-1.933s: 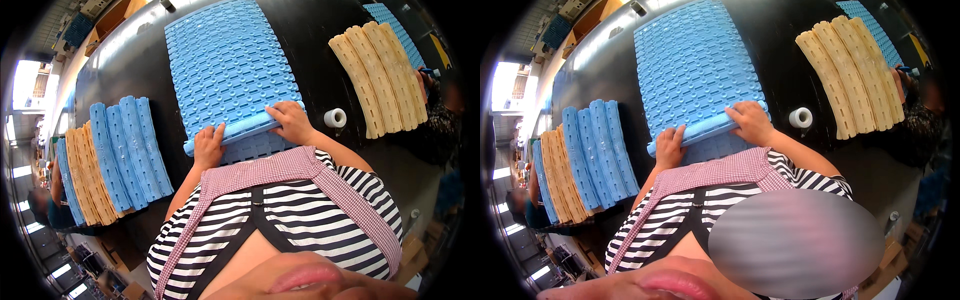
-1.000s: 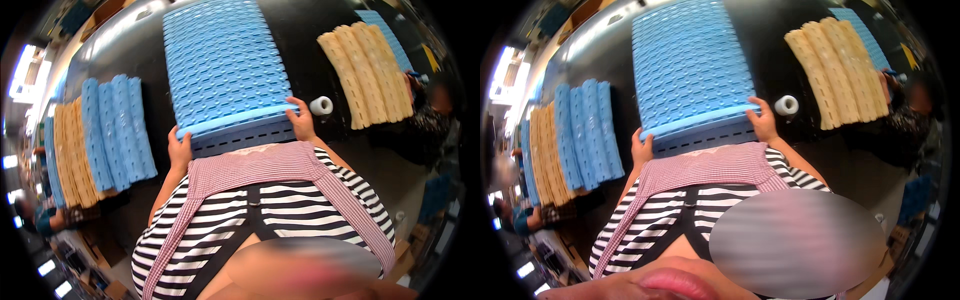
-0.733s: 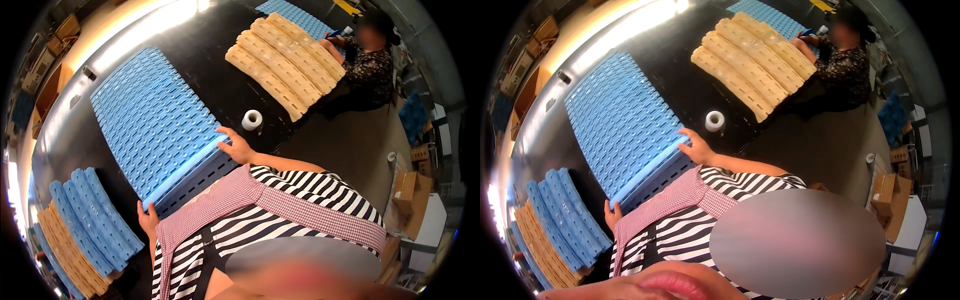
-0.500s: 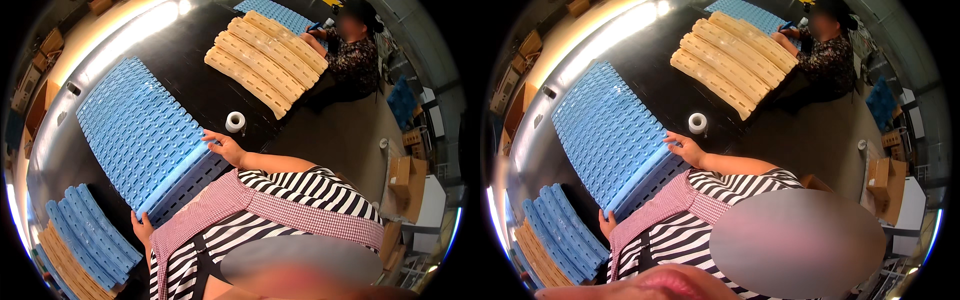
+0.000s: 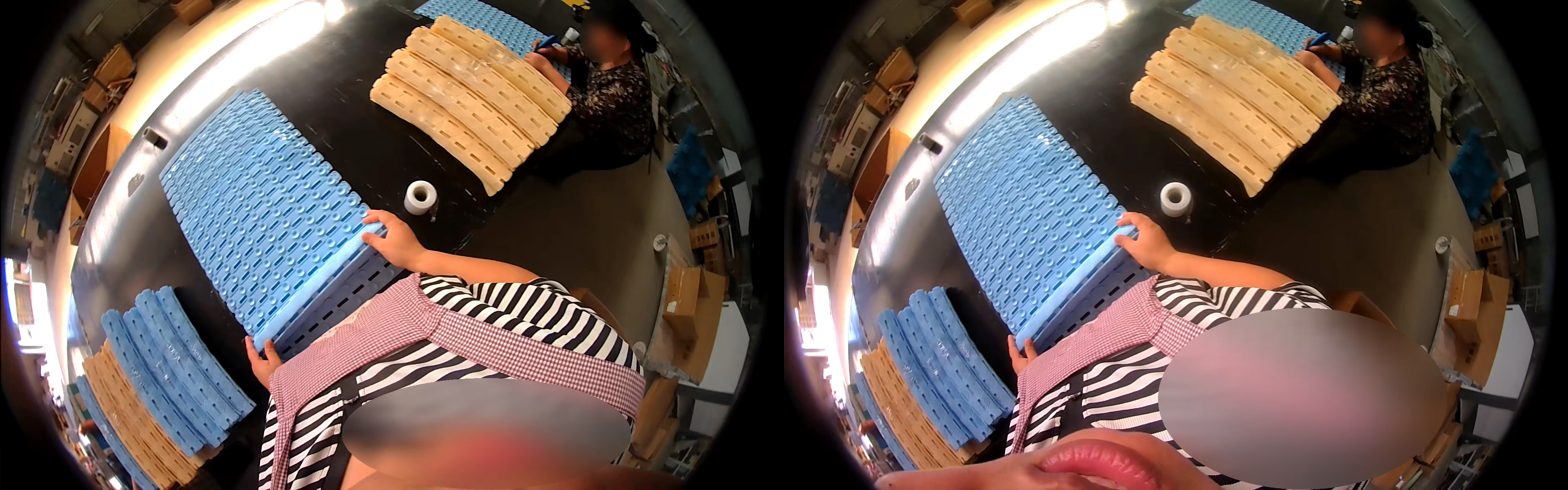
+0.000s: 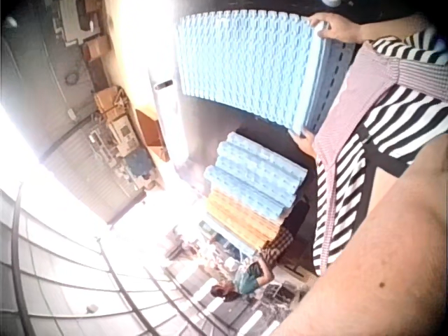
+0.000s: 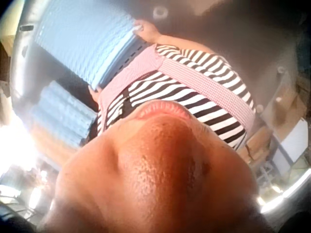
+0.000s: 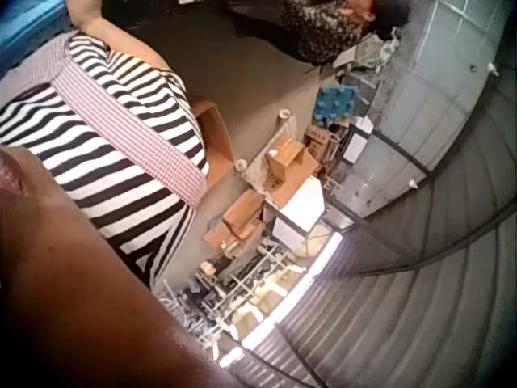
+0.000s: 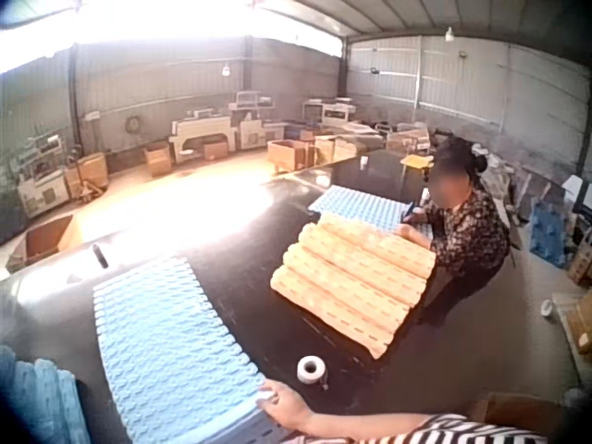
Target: The person rolls foam mat strips and applies tape to secure them, handling multiple blue and beige pieces on a large work surface.
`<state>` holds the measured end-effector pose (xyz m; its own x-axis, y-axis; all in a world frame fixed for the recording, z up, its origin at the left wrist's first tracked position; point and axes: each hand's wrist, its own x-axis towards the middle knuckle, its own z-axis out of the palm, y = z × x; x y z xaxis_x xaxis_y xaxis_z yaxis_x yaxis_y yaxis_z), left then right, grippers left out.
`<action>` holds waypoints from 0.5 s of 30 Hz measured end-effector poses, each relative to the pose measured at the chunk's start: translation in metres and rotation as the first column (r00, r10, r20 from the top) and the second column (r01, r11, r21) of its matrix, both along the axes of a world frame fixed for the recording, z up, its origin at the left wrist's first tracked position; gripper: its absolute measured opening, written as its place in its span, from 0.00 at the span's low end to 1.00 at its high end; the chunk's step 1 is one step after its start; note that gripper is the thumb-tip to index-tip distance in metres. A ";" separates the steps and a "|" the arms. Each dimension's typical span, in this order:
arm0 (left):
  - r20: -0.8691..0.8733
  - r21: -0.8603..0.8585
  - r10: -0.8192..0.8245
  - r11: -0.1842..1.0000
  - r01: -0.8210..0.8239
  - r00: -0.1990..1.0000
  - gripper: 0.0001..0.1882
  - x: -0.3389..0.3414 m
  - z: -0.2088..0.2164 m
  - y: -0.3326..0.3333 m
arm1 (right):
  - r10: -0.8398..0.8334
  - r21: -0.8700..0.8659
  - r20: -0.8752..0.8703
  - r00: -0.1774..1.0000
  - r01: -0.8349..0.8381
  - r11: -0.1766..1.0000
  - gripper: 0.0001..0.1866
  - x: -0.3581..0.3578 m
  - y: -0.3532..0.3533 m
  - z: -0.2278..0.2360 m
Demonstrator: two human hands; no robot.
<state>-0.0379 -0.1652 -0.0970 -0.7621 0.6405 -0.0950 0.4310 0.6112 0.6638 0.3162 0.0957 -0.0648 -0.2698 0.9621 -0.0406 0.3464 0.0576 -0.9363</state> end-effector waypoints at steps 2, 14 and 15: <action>0.010 -0.029 -0.010 1.000 0.011 1.000 0.33 0.008 0.008 0.001 | -0.006 0.058 0.028 1.000 0.005 0.998 0.20 -0.002 0.002 0.002; -0.253 0.082 -0.541 0.814 0.575 0.802 0.30 0.027 0.066 0.064 | 0.004 0.180 0.289 0.957 -0.059 0.982 0.27 -0.016 0.032 0.017; -0.308 0.018 -0.580 0.789 0.615 0.754 0.31 0.040 0.070 0.073 | -0.003 0.174 0.302 0.953 -0.052 0.983 0.29 -0.018 0.036 0.013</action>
<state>0.0018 -0.0925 -0.0272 -0.2029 0.9667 0.1557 0.8550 0.0974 0.5094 0.2983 0.1319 -0.0514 -0.2951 0.9543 0.0476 0.6062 0.2255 -0.7627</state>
